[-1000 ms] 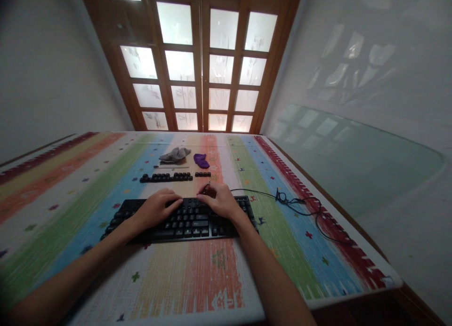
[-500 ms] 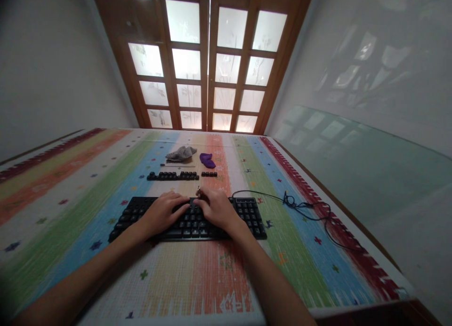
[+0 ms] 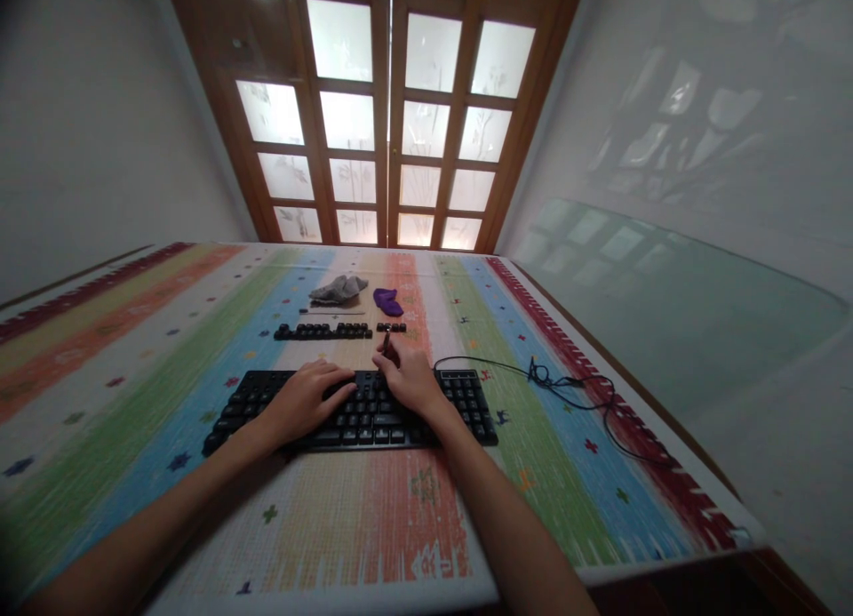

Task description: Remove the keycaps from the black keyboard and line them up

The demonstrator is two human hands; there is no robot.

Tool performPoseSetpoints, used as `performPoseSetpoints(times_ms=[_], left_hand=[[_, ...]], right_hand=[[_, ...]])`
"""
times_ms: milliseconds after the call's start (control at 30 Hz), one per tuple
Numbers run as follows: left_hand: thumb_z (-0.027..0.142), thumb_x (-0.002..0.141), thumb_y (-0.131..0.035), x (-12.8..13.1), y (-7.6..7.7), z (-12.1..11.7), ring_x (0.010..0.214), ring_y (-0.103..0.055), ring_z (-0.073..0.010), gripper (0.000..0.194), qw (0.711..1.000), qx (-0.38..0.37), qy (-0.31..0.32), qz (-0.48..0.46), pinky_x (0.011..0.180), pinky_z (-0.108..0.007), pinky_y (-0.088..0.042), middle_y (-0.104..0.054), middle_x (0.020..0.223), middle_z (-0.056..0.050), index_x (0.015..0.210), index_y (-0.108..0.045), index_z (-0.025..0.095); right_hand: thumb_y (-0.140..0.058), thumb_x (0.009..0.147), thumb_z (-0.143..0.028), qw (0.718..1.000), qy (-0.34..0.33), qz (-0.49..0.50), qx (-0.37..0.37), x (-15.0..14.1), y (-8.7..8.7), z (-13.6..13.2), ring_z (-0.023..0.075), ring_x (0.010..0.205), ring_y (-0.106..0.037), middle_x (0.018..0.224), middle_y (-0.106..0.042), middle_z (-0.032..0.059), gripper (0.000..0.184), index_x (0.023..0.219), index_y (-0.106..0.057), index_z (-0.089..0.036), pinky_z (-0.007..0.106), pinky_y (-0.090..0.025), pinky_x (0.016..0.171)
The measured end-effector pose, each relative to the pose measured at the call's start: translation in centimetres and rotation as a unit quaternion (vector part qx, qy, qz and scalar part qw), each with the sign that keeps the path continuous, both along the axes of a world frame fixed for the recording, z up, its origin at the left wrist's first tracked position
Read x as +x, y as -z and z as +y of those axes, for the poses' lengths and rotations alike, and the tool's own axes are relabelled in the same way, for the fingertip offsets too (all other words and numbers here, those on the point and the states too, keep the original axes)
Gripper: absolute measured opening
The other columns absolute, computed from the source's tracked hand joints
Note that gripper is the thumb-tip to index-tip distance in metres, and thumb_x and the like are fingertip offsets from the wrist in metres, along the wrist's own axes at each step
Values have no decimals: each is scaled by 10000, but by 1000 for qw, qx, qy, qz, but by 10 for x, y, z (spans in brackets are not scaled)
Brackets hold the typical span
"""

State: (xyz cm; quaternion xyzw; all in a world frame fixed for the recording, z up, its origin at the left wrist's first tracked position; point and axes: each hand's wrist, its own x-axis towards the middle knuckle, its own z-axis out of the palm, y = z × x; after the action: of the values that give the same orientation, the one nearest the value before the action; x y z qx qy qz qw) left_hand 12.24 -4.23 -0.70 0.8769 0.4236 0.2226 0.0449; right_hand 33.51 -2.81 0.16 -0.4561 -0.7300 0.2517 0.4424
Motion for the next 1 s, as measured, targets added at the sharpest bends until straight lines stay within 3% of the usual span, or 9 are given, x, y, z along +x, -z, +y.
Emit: performPoseSetpoints(times_ms=[233, 533, 633, 767, 900, 1000], left_hand=[[327, 961, -524, -1, 1, 1, 894, -618, -236, 245, 1000, -5, 2, -6, 851, -396, -463, -717, 931, -79, 1042, -705, 182], [313, 959, -522, 0, -2, -1, 919, -624, -249, 256, 1000, -15, 3, -10, 873, -415, -464, -720, 949, -97, 1050, -711, 167], [305, 954, -526, 0, -3, -1, 924, -623, -254, 253, 1000, -21, 0, -17, 880, -421, -464, -722, 957, -102, 1047, -715, 164], [328, 951, -526, -1, -3, 1, 927, -622, -256, 269, 999, -33, 1, -37, 881, -426, -469, -721, 949, -105, 1030, -724, 165], [365, 937, -551, 1, -6, 4, 978, -621, -261, 279, 993, -70, 5, -95, 915, -436, -470, -731, 991, -97, 1033, -723, 167], [401, 901, -605, 9, -10, 4, 1064, -623, -260, 348, 977, -116, 25, -177, 970, -440, -462, -713, 1129, -100, 1167, -669, 186]], right_hand=[[-565, 878, -224, 998, -57, -21, -1, 8, -4, -5, 187, 741, -646, 812, -690, 42, 76, 922, -615, -187, 315, -475, 696], [-554, 866, -188, 1000, 4, -14, -18, -6, 1, 5, 176, 690, -643, 749, -678, 30, 57, 911, -589, -184, 301, -473, 671], [-534, 861, -175, 997, 41, 20, -57, -8, 5, 11, 166, 615, -634, 726, -682, 33, 36, 862, -568, -186, 294, -478, 617], [-552, 866, -278, 984, 55, 117, -121, -2, 6, 16, 157, 551, -631, 710, -679, 39, 112, 797, -536, -191, 281, -491, 544], [-603, 845, -432, 977, 20, 194, -86, 5, 1, 12, 166, 616, -657, 771, -687, 56, 261, 897, -567, -178, 295, -533, 580], [-620, 837, -494, 974, -14, 216, -69, 5, -4, 4, 174, 661, -670, 811, -695, 67, 339, 943, -573, -176, 312, -555, 619]])
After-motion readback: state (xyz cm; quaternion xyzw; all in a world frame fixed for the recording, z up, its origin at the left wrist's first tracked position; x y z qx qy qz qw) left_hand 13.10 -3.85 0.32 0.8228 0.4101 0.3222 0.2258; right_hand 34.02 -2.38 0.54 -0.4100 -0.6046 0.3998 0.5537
